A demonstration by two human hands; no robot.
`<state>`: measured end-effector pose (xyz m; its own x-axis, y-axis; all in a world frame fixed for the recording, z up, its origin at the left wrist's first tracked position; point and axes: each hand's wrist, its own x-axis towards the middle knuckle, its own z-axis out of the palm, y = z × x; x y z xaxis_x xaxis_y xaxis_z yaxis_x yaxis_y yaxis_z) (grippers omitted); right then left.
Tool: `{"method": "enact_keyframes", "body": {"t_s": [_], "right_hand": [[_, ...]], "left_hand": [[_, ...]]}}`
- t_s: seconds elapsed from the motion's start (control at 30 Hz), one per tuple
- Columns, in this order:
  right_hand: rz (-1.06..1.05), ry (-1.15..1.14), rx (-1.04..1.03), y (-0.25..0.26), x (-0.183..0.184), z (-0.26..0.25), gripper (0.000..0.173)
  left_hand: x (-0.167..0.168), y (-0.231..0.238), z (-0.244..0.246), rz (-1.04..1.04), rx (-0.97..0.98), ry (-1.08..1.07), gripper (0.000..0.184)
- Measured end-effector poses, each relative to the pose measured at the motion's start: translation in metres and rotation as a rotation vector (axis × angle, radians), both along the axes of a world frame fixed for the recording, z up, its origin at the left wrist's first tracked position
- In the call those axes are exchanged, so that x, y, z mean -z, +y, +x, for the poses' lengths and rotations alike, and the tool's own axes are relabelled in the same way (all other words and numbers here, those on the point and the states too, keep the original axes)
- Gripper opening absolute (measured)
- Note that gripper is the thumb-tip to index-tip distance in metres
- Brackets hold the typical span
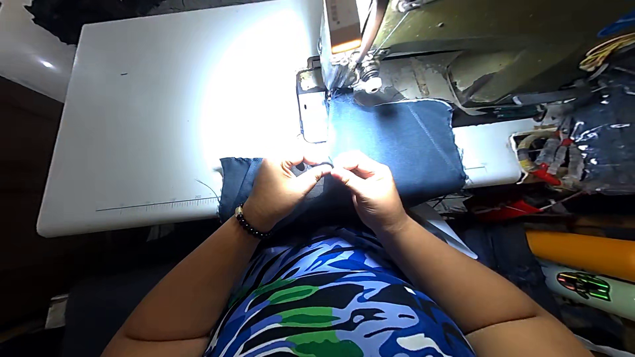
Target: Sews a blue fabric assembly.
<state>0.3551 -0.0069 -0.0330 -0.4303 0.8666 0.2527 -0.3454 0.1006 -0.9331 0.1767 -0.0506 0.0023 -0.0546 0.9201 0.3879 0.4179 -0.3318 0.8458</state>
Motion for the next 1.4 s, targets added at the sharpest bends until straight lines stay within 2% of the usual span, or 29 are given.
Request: {"method": "enact_keyframes", "body": {"t_s": [0.1, 0.23, 0.47, 0.83, 0.9, 0.93, 1.03, 1.1, 1.17, 1.23, 1.33, 1.4], "right_hand": [[-0.023, 0.006, -0.03, 0.0, 0.005, 0.003, 0.009], [-0.11, 0.043, -0.092, -0.001, 0.009, 0.003, 0.01], [-0.177, 0.029, -0.101, -0.002, 0.009, 0.002, 0.01], [-0.247, 0.018, -0.106, -0.005, 0.008, 0.002, 0.011], [-0.14, -0.067, -0.065, 0.001, 0.006, 0.004, 0.01], [-0.006, -0.156, -0.019, 0.008, 0.005, 0.006, 0.011], [0.582, -0.529, 0.166, 0.046, -0.001, 0.016, 0.021], [0.808, -0.8, 0.195, 0.071, -0.004, 0.015, 0.026], [0.824, -1.068, 0.063, 0.091, -0.007, 0.006, 0.035], [0.799, -1.214, -0.043, 0.106, -0.007, -0.005, 0.041], [0.741, -1.123, 0.018, 0.12, 0.003, -0.013, 0.039], [0.78, -0.955, 0.095, 0.127, 0.017, -0.011, 0.039]], "left_hand": [[-0.015, -0.002, -0.007, -0.208, 0.043, 0.085, 0.015], [-0.021, -0.004, -0.011, -0.358, 0.108, -0.024, 0.016], [-0.017, 0.002, -0.008, -0.339, 0.151, -0.184, 0.005], [-0.01, 0.004, -0.008, -0.324, 0.177, -0.234, 0.007], [-0.01, 0.004, -0.008, -0.322, 0.15, -0.204, 0.007], [-0.01, 0.005, -0.009, -0.319, 0.129, -0.179, 0.006], [-0.009, 0.005, -0.012, -0.282, 0.071, -0.105, 0.006], [-0.007, 0.006, -0.013, -0.281, 0.044, -0.076, 0.007], [-0.004, 0.01, -0.012, -0.297, 0.029, -0.064, 0.007], [-0.001, 0.013, -0.01, -0.31, 0.001, -0.086, 0.007], [-0.002, 0.011, -0.013, -0.281, -0.07, -0.086, 0.004], [-0.014, -0.003, -0.011, -0.194, -0.142, 0.059, 0.003]]}}
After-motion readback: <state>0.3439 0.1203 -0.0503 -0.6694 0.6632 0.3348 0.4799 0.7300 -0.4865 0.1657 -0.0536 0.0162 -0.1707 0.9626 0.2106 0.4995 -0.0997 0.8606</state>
